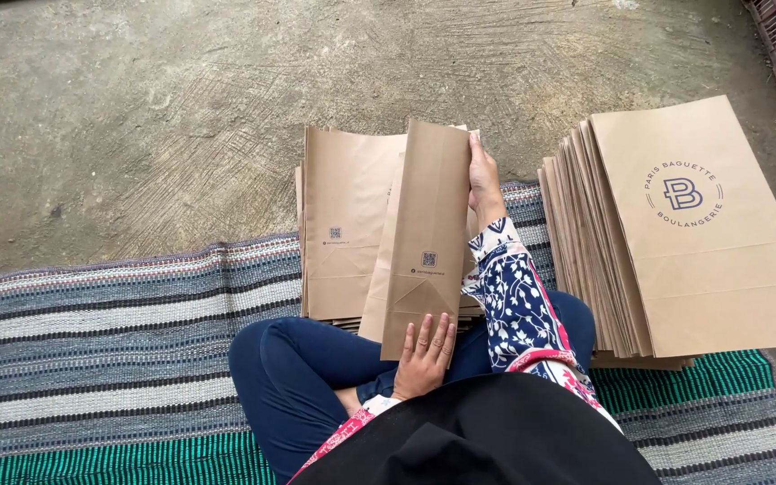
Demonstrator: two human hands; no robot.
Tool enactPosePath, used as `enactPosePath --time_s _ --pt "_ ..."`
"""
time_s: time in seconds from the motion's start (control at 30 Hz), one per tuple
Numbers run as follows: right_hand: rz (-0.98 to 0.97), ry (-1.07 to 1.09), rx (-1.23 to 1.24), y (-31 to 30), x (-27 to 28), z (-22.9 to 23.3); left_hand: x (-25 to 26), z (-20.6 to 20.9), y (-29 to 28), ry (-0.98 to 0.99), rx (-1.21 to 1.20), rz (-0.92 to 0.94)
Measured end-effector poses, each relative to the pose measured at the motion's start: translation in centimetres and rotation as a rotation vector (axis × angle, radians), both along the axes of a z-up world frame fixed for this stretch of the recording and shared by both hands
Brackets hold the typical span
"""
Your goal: The person sits on a mat and folds flat brown paper bags into a standing shape. They pick each bag, fold the side panels inward, and press the creases to form the bag. The finished bags are stacked to the right.
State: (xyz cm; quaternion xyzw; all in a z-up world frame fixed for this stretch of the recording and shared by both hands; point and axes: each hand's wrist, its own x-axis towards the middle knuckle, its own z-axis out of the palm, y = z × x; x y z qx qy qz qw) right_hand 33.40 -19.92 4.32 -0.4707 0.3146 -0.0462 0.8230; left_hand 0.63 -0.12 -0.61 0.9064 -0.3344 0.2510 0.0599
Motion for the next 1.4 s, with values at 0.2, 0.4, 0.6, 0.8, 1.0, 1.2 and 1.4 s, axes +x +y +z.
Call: enactPosePath --time_s 0.2,0.4,0.6,0.8,1.0,1.2,1.4 --pt "-0.021 -0.019 -0.219 -1.0 1.7 -3.7 0.1 1.3 -0.1 -0.050 0.014 0.014" --pt "-0.003 -0.016 -0.195 -1.8 1.4 -5.1 -0.2 1.1 -0.2 -0.070 0.085 0.025" --pt "0.116 -0.053 -0.164 0.0 -2.6 -2.7 -0.6 1.3 -0.1 0.046 0.086 0.021" --pt "0.115 -0.074 -0.178 0.7 -6.2 -3.7 -0.7 1.3 -0.2 0.054 0.138 0.025" --pt "0.092 -0.138 -0.220 0.0 -9.6 -9.8 -0.6 1.4 -0.9 -0.052 0.023 0.073" --pt "0.111 -0.090 -0.220 1.7 -14.7 -9.5 -0.7 1.0 -1.1 -0.055 0.025 0.056" --pt "0.079 -0.077 -0.120 1.6 -16.7 -9.9 -1.0 0.7 -1.1 -0.041 0.056 0.042"
